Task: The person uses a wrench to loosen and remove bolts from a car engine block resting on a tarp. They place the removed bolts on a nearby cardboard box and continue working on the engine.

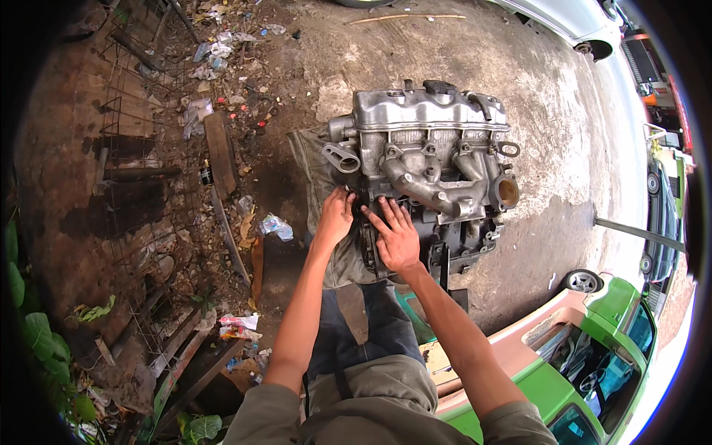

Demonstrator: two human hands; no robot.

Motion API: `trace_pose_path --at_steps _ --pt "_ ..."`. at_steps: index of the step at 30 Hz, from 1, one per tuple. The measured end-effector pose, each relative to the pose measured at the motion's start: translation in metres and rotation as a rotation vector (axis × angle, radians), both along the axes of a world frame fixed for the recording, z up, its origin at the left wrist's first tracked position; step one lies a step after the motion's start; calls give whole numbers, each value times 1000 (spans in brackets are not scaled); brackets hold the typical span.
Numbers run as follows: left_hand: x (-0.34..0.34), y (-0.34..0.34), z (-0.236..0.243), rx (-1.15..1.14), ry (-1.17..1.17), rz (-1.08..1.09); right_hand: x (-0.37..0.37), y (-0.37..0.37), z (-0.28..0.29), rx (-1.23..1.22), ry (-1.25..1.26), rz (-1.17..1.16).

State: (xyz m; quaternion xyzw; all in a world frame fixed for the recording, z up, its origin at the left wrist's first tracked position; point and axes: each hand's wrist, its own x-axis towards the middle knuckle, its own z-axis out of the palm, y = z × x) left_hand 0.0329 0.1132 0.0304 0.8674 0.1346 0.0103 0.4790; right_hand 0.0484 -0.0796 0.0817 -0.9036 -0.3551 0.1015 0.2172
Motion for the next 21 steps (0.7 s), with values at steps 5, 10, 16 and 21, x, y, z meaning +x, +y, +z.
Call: trace_pose_path --at_steps 5,10,16,21 --pt "7 3 4 -12 40 -102 2 0 -2 -6 0 -2" --pt "-10 0 8 43 -129 -105 7 2 -5 -4 -10 -3" --pt "-44 -13 8 -17 -101 -159 7 2 -5 6 4 -4" --pt "-58 -25 5 69 -220 -145 6 2 -4 2 1 -3"
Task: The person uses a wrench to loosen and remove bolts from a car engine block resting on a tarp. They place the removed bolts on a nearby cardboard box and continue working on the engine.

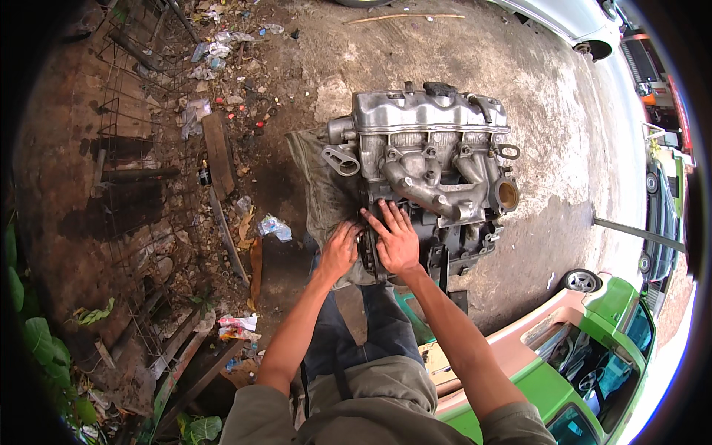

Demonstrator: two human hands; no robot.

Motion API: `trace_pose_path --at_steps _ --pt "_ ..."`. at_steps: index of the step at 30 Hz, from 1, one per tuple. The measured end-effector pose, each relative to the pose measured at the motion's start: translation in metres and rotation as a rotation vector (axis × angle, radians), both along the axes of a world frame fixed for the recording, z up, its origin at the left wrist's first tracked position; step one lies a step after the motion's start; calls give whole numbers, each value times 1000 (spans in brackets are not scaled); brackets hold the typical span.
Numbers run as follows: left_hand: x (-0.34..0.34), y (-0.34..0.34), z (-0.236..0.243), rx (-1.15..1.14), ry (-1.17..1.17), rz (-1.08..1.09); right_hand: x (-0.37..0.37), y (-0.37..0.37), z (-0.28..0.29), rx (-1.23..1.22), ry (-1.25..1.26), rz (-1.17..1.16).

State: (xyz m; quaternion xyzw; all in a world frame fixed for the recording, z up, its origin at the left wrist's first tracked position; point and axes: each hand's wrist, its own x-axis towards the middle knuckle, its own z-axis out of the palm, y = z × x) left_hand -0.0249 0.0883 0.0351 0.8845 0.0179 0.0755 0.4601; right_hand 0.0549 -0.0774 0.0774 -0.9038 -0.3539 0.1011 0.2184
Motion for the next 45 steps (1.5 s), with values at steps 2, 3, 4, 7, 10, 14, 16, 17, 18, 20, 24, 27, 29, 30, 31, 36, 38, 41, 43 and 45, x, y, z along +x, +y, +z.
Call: trace_pose_path --at_steps 2,3,4,7,10,14,16,17,18,20,24,27,29,30,31,36,38,41,43,45 --pt "0 -1 -2 -58 -28 18 0 0 0 7 -2 -1" --pt "3 -1 -4 -86 -17 83 0 0 0 10 -2 -3" --pt "9 -1 -8 -123 -12 150 0 0 1 13 -1 -4" --pt "39 7 -26 -164 12 333 0 -1 0 15 -3 -5" --pt "76 22 -56 -215 210 490 -1 0 -1 8 -13 -3" --pt "95 42 -97 -767 855 627 -1 0 -1 -6 -21 -5" --pt "92 48 -111 -1138 1008 715 -1 0 -1 -7 -21 -8" --pt "89 53 -115 -1325 1018 655 -1 0 -1 0 -19 -8" --pt "87 52 -117 -1283 995 669 -1 0 -1 7 -18 -10" --pt "83 45 -113 -1205 968 704 -1 -1 0 2 -16 -13" --pt "64 28 -88 -1113 664 725 0 1 1 2 -15 -10" --pt "45 21 -74 -1208 491 792 1 0 1 34 23 4" --pt "35 14 -72 -1174 456 899 1 0 1 23 24 6" --pt "30 11 -73 -1150 438 954 1 0 1 19 23 7" --pt "26 13 -75 -1207 479 1022 1 0 1 18 25 6" --pt "12 16 -78 -1077 279 978 0 0 3 -23 -4 -4" --pt "9 13 -73 -951 143 786 1 -1 3 -23 -2 -6" --pt "7 10 -57 -643 43 521 0 0 2 1 20 3" --pt "7 8 -45 -500 19 417 2 0 1 16 29 5" --pt "4 7 -33 -377 3 338 1 0 1 23 39 3"
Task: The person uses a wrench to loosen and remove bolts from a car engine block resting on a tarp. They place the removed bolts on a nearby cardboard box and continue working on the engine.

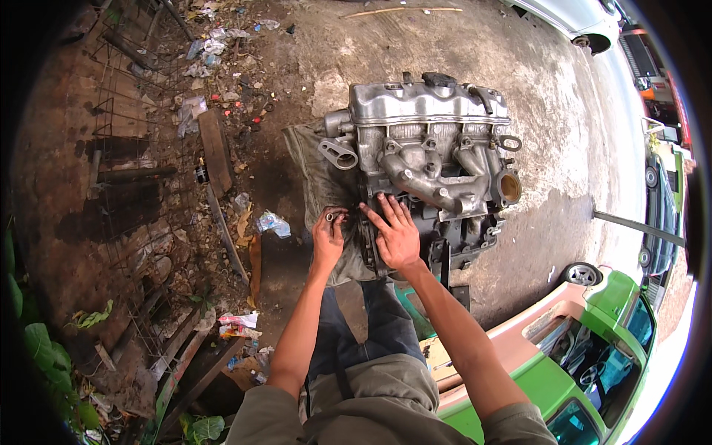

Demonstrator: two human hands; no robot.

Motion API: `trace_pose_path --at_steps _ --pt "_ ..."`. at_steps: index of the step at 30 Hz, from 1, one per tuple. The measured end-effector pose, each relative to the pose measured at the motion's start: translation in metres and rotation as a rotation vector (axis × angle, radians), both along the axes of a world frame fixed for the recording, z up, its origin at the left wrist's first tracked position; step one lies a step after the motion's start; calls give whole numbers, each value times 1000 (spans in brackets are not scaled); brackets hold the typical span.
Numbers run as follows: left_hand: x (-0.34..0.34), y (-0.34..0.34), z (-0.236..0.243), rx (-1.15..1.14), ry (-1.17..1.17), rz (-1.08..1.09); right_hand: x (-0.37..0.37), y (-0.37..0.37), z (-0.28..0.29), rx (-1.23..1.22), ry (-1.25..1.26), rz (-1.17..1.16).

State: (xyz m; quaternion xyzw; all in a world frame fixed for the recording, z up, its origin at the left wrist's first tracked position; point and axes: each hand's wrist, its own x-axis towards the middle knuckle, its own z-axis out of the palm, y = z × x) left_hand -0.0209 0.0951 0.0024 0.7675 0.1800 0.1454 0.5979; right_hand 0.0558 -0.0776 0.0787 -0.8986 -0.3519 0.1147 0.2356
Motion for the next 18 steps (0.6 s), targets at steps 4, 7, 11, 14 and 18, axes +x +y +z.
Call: trace_pose_path --at_steps 4,7,11,14,18 --pt "-1 -2 17 102 -6 -9 0 0 0 -2 -13 -4" --pt "-2 -6 26 154 16 -20 -1 0 0 -22 -35 -7" --pt "-5 -10 32 200 46 -90 -1 0 1 -24 -30 -8" --pt "-7 -11 33 224 64 -161 0 0 1 -27 -32 -7" --pt "-7 -10 30 202 94 -214 0 0 0 -21 -40 -5"
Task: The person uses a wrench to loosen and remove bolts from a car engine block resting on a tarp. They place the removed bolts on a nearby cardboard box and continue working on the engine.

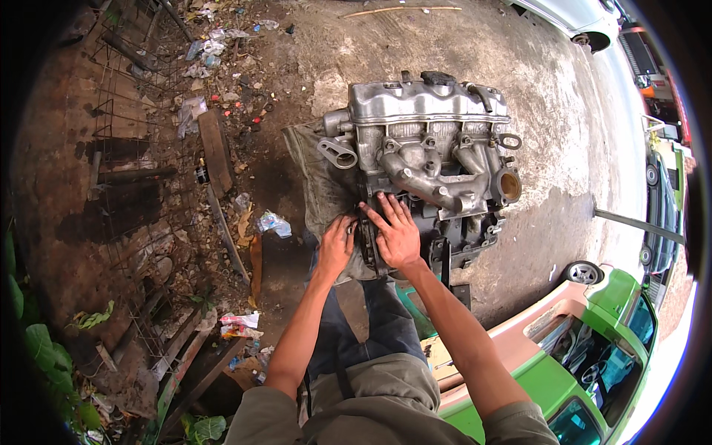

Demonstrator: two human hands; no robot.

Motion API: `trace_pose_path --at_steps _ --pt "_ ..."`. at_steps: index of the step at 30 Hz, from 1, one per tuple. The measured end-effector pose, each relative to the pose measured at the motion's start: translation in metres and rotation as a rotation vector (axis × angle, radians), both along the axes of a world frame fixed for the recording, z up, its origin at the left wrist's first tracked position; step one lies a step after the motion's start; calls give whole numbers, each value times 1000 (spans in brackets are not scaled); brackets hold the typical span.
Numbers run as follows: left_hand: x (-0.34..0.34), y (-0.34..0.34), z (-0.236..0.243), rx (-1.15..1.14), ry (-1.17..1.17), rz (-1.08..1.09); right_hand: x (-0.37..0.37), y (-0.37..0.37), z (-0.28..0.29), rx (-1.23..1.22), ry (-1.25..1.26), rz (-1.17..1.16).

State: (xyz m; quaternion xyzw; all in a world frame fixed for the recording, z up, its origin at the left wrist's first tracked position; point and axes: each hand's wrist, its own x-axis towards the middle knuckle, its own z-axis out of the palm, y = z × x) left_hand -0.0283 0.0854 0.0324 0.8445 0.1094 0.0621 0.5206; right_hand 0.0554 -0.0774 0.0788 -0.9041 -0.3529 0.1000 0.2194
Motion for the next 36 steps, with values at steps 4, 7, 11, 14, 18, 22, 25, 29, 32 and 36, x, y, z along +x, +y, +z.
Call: trace_pose_path --at_steps 4,7,11,14,18,22,25,29,32,36 --pt "8 2 -6 54 -24 -11 0 0 0 1 -3 -1" --pt "25 5 -21 50 -50 87 0 0 -1 4 -13 -1" --pt "65 20 -63 -166 128 303 0 0 -2 -10 -29 -4" --pt "72 34 -88 -707 581 484 -2 0 -2 -13 -28 -5" --pt "63 35 -98 -1156 734 668 0 -1 -2 -5 -19 1" --pt "45 29 -89 -897 399 701 -1 -1 -1 -11 -13 -6" --pt "31 24 -76 -670 116 657 -1 -1 0 -21 -10 -5" --pt "9 16 -50 -239 -21 417 -1 0 0 -13 -9 -5" --pt "-4 11 -32 -83 -89 238 -1 0 0 -4 -1 -6" --pt "-7 4 -22 -78 -98 230 0 0 0 -5 2 -3"
